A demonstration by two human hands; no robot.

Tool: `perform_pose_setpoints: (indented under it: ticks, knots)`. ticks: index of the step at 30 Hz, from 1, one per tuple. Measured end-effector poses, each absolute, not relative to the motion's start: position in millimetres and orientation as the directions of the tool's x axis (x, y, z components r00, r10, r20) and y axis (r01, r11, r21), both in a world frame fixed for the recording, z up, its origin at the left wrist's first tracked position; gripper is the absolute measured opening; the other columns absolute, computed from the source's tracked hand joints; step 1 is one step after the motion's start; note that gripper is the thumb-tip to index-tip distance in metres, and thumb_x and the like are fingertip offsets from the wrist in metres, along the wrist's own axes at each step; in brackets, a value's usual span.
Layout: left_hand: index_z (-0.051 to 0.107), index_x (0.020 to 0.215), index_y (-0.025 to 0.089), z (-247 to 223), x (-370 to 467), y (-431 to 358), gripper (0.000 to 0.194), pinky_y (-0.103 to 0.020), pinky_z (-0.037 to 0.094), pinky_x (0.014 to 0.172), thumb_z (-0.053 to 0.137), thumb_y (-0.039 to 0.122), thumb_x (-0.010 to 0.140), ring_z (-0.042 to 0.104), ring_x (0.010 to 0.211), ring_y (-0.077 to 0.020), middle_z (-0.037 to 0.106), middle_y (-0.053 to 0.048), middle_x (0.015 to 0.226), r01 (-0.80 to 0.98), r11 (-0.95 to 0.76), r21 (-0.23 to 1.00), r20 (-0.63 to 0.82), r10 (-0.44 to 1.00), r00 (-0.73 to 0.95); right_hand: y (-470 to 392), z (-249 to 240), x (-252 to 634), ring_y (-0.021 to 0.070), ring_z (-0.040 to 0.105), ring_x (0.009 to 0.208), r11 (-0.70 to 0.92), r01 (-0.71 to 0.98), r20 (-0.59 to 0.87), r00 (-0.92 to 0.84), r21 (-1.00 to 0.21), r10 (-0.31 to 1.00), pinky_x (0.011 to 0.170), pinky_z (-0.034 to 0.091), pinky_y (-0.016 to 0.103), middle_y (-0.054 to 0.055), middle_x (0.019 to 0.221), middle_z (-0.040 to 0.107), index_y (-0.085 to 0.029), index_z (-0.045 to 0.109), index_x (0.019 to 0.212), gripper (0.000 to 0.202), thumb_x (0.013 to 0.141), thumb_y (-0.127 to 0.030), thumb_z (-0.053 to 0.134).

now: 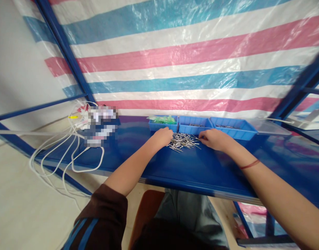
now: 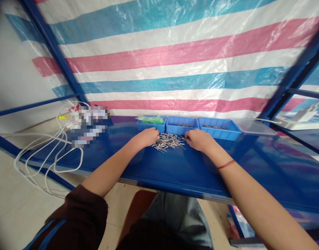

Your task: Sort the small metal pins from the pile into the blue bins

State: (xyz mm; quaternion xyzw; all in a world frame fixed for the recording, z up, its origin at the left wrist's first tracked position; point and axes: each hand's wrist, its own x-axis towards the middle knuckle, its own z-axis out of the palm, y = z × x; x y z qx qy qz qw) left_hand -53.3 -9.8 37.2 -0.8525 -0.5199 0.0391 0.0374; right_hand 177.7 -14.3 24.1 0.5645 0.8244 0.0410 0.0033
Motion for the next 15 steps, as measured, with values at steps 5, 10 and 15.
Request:
perform_pose_setpoints:
  ticks: [5,10,15]
  knots:
    - [0.063,0.104,0.009,37.5,-48.5,-11.7,0.03,-0.031,0.047,0.085,0.041,0.024,0.091,0.061,0.1,-0.0252,0.062,-0.016,0.108,0.853,-0.517,-0.071,-0.025,0.856,0.517,-14.1,24.7,178.1,0.0221,0.064,0.077,0.383,0.923,0.056,-0.385,0.043,0.921,0.067,0.041,0.029,0.009,0.085,0.069,-0.02,0.066,0.082,0.019,0.082,-0.023,0.048]
    - [0.062,0.104,0.011,36.1,-47.6,-12.3,0.031,-0.034,0.047,0.084,0.04,0.027,0.091,0.062,0.097,-0.026,0.062,-0.015,0.107,0.856,-0.516,-0.015,0.069,0.854,0.516,-13.4,25.2,179.0,0.0223,0.064,0.079,0.397,0.918,0.114,-0.397,0.022,0.911,0.071,0.043,0.03,0.009,0.087,0.069,-0.018,0.064,0.081,0.015,0.08,-0.023,0.049]
    - [0.06,0.112,0.016,30.7,-44.1,-11.1,0.032,-0.034,0.047,0.085,0.039,0.031,0.092,0.061,0.095,-0.0241,0.061,-0.012,0.106,0.82,-0.572,0.031,0.198,0.807,0.556,-10.3,23.2,182.8,0.0213,0.064,0.081,0.403,0.915,0.039,-0.401,-0.036,0.915,0.071,0.044,0.028,0.009,0.089,0.07,-0.017,0.066,0.088,0.019,0.078,-0.019,0.051]
